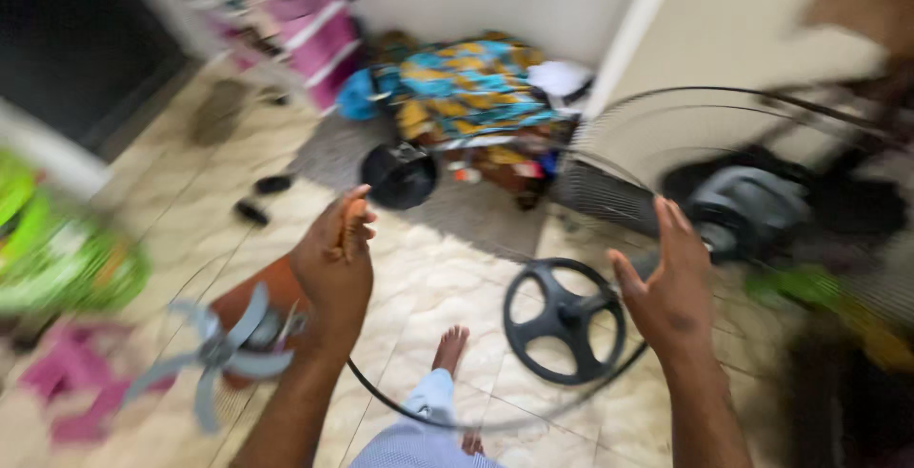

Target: The person uses a screwdriver to remove the front grille of a standing electric fan, then detaches the fan blades and a central nut. The components are placed on a small stool. The person then reattaches the front grille to the fan stand.

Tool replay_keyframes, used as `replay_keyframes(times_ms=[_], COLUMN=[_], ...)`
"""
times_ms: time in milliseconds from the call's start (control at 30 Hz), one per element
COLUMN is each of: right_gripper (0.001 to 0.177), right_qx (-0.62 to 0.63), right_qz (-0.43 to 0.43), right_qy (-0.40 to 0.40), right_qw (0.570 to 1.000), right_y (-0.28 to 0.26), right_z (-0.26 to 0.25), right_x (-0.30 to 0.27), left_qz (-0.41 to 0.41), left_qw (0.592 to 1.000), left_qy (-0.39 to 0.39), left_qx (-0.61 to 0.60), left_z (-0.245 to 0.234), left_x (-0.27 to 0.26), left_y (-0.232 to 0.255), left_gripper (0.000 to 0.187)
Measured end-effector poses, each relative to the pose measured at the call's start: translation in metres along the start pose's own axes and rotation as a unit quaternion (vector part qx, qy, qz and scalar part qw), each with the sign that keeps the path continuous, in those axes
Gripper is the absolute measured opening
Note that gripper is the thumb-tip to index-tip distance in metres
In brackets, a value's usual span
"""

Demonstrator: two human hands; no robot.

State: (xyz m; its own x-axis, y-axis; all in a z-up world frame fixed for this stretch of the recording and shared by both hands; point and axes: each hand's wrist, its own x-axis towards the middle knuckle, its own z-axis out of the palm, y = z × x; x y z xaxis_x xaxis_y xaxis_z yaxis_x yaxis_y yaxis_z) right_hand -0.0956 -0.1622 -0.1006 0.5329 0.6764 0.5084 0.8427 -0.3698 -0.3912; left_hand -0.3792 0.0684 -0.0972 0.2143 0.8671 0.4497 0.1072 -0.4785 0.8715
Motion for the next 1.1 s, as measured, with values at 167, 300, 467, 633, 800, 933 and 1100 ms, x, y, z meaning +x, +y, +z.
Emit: replay_keyframes(times_ms=[167, 300, 467, 633, 800, 933, 1100], right_gripper=[0.09, 0.086, 0.069, 0.089, 0.084, 0.07, 0.057], right_qx=[0.002, 0.022, 0.181, 0.175, 0.296, 0.459, 0.473], right_qz=[0.018, 0.144, 0.252, 0.194, 0.415, 0.509, 0.512], right_qy=[-0.029, -0.137, -0.353, -0.318, -0.464, -0.426, -0.363], right_qw=[0.999, 0.98, 0.883, 0.912, 0.725, 0.591, 0.618], right_y=[0.008, 0.002, -0.026, -0.081, -0.175, -0.241, -0.271], right_z=[0.078, 0.14, 0.212, 0.276, 0.332, 0.377, 0.466], right_x=[-0.04, -0.058, -0.075, -0.084, -0.09, -0.102, -0.125], left_qz=[-0.039, -0.09, -0.161, -0.238, -0.312, -0.327, -0.346], left_qw=[0.985, 0.958, 0.916, 0.866, 0.822, 0.804, 0.79], left_qy=[0.166, 0.267, 0.367, 0.439, 0.476, 0.497, 0.506], left_qx=[0.027, 0.059, 0.03, 0.014, 0.01, -0.006, -0.032], left_z=[-0.098, -0.166, -0.235, -0.297, -0.357, -0.39, -0.401], left_x=[-0.038, -0.057, -0.077, -0.093, -0.099, -0.109, -0.135], left_y=[-0.009, -0.018, -0.053, -0.106, -0.165, -0.234, -0.349], left_gripper=[0.022, 0.023, 0.024, 0.028, 0.033, 0.025, 0.024])
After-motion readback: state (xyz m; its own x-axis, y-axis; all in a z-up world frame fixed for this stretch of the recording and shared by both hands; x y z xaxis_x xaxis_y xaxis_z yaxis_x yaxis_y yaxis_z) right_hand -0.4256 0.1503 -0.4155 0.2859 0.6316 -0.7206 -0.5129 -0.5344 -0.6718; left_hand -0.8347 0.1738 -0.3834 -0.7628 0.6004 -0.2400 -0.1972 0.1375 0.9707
